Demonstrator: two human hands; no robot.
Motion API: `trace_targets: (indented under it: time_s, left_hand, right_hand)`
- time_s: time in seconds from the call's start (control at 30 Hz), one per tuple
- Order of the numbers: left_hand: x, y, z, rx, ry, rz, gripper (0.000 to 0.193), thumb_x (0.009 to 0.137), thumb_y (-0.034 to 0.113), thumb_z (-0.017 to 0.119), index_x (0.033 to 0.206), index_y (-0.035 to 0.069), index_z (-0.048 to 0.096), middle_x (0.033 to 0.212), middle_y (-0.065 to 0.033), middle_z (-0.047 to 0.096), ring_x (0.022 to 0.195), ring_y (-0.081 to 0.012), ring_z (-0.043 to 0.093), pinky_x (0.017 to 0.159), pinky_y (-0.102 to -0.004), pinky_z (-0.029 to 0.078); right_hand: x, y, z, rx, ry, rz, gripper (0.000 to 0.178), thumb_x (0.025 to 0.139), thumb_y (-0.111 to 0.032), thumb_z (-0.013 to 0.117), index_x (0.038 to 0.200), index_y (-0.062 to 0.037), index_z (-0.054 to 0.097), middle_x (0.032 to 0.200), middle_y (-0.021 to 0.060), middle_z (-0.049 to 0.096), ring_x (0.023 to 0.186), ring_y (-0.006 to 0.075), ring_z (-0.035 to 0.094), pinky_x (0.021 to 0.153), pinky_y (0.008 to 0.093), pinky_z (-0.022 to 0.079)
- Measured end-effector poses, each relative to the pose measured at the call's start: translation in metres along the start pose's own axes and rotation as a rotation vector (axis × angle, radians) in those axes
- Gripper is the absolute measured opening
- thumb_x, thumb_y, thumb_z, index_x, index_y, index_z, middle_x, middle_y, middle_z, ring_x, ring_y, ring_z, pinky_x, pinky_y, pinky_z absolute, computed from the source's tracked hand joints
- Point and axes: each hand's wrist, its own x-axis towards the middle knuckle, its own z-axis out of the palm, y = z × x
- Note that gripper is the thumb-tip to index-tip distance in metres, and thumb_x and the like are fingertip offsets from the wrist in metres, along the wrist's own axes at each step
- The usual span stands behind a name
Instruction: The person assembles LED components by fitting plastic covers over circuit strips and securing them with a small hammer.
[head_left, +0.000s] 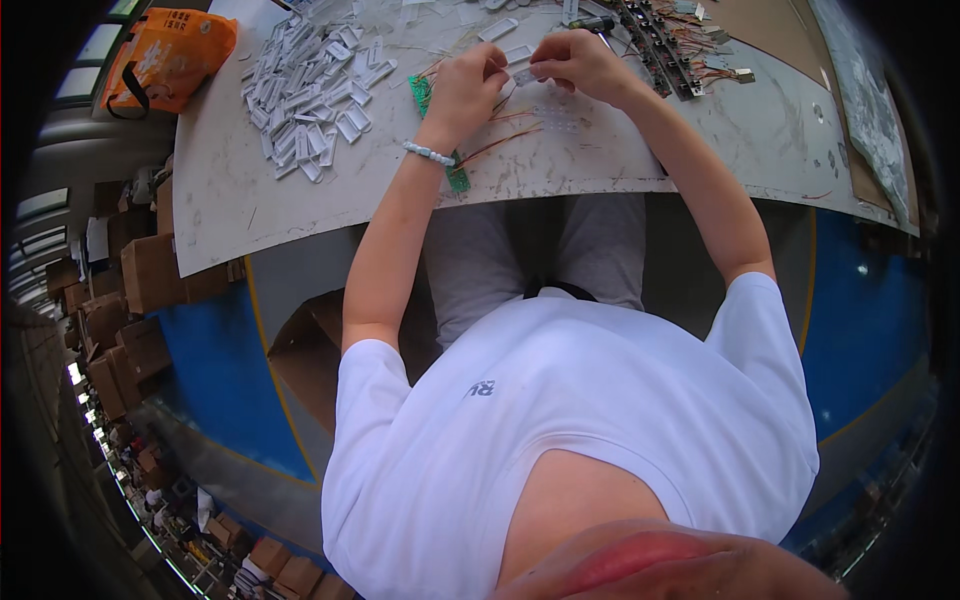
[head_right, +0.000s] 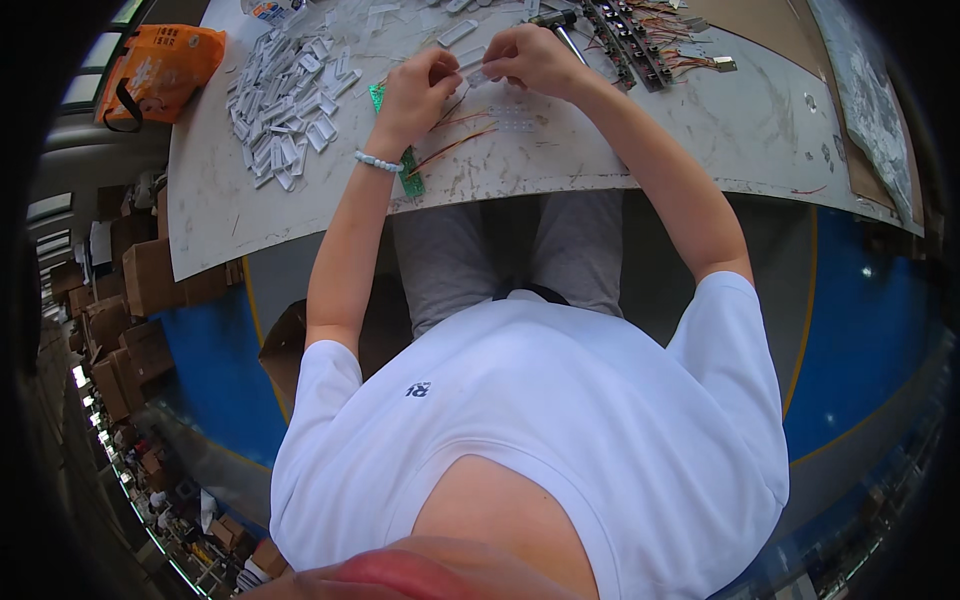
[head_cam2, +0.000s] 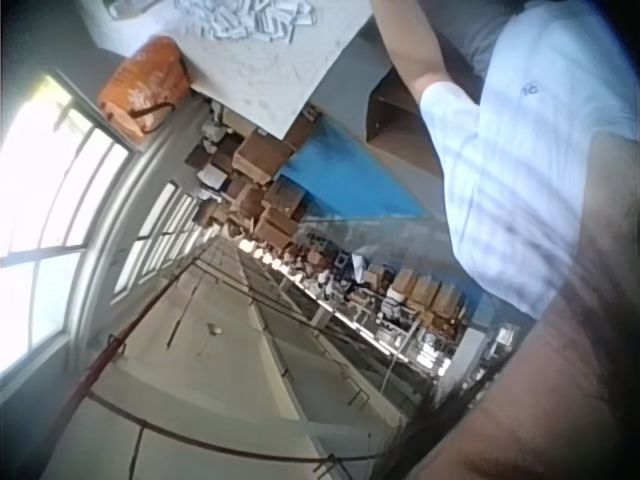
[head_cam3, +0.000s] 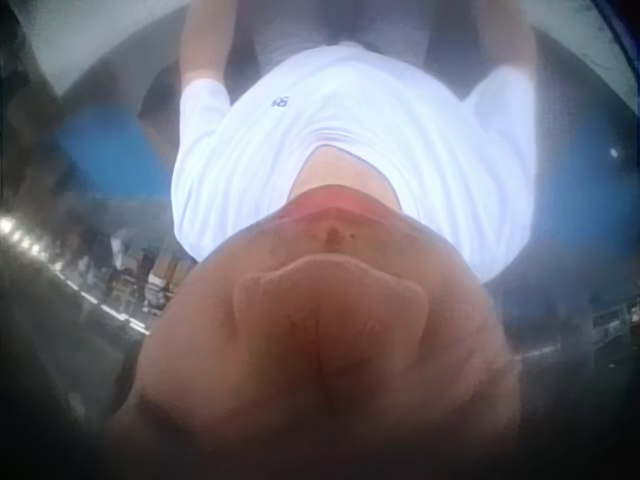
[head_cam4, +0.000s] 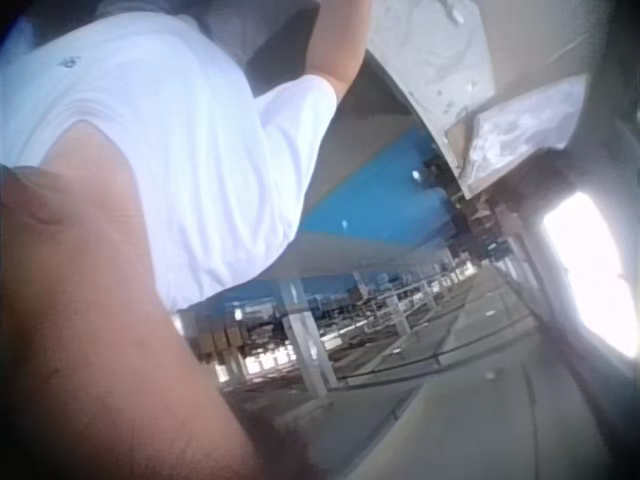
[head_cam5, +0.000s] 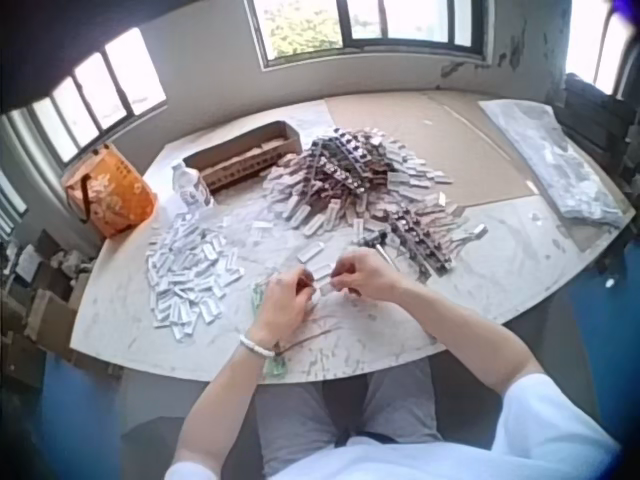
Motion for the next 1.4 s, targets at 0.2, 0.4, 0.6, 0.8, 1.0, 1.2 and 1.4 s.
trace_targets:
  time_s: [0.2,0.4,0.6,0.8,1.0,1.2,1.4]
  left_hand:
    - [0.008,-0.008,0.005,0.155,-0.039,0.214,0.016,0.086,0.007,0.067,0.101,0.000,0.066,0.091,-0.0173,0.073,0.085,-0.0327,0.071,0.077,-0.0400,0.055]
    - [0.014,-0.013,0.005,0.216,-0.057,0.311,0.014,0.087,0.006,0.064,0.100,0.002,0.065,0.093,-0.0169,0.071,0.085,-0.0358,0.069,0.076,-0.0430,0.054]
    - [0.019,-0.017,0.005,0.145,-0.071,0.312,0.014,0.088,0.006,0.064,0.102,0.003,0.065,0.094,-0.0161,0.071,0.085,-0.0355,0.069,0.077,-0.0439,0.054]
    - [0.017,-0.016,0.002,0.298,-0.061,0.413,0.014,0.087,0.006,0.065,0.102,0.006,0.067,0.092,-0.0130,0.070,0.088,-0.0328,0.068,0.076,-0.0420,0.054]
    - [0.000,-0.016,-0.008,0.421,-0.155,0.546,0.014,0.085,0.014,0.072,0.096,0.006,0.070,0.089,-0.0084,0.071,0.087,-0.0276,0.067,0.075,-0.0391,0.055]
    - [-0.009,-0.014,-0.002,0.385,-0.066,0.609,0.018,0.083,0.021,0.076,0.097,0.009,0.076,0.095,-0.0039,0.071,0.092,-0.0233,0.068,0.078,-0.0360,0.056]
    - [-0.029,-0.006,-0.006,0.457,-0.162,0.475,0.024,0.091,0.020,0.068,0.114,0.014,0.074,0.126,-0.0075,0.065,0.110,-0.0283,0.063,0.093,-0.0397,0.050]
  right_hand:
    - [0.011,0.005,0.006,-0.097,-0.001,0.043,0.016,0.083,-0.007,0.071,0.097,0.0021,0.072,0.075,0.0077,0.071,0.060,0.0131,0.065,0.056,0.0289,0.050]
    - [0.014,-0.019,0.002,-0.319,-0.089,0.110,0.016,0.082,-0.004,0.071,0.096,0.0025,0.071,0.078,0.0085,0.068,0.055,0.0128,0.061,0.056,0.0279,0.050]
    - [0.012,-0.029,0.003,-0.349,-0.091,0.102,0.015,0.078,-0.009,0.071,0.092,-0.0020,0.074,0.081,0.0098,0.070,0.059,0.0165,0.066,0.058,0.0311,0.053]
    - [0.012,-0.012,0.005,-0.652,-0.012,-0.139,0.017,0.079,-0.013,0.075,0.094,-0.0045,0.073,0.093,0.0120,0.072,0.079,0.0264,0.070,0.070,0.0359,0.056]
    - [0.006,-0.013,0.007,-0.519,-0.026,-0.008,0.023,0.082,-0.012,0.075,0.100,-0.0022,0.065,0.088,0.0111,0.068,0.071,0.0234,0.065,0.067,0.0356,0.052]
    - [0.005,-0.014,0.010,-0.533,-0.004,0.004,0.021,0.079,-0.015,0.076,0.095,-0.0040,0.068,0.090,0.0127,0.071,0.086,0.0289,0.069,0.075,0.0394,0.054]
    - [0.001,-0.010,0.012,-0.512,0.042,-0.004,0.022,0.077,-0.013,0.076,0.095,-0.0022,0.069,0.089,0.0134,0.071,0.084,0.0288,0.069,0.075,0.0389,0.054]
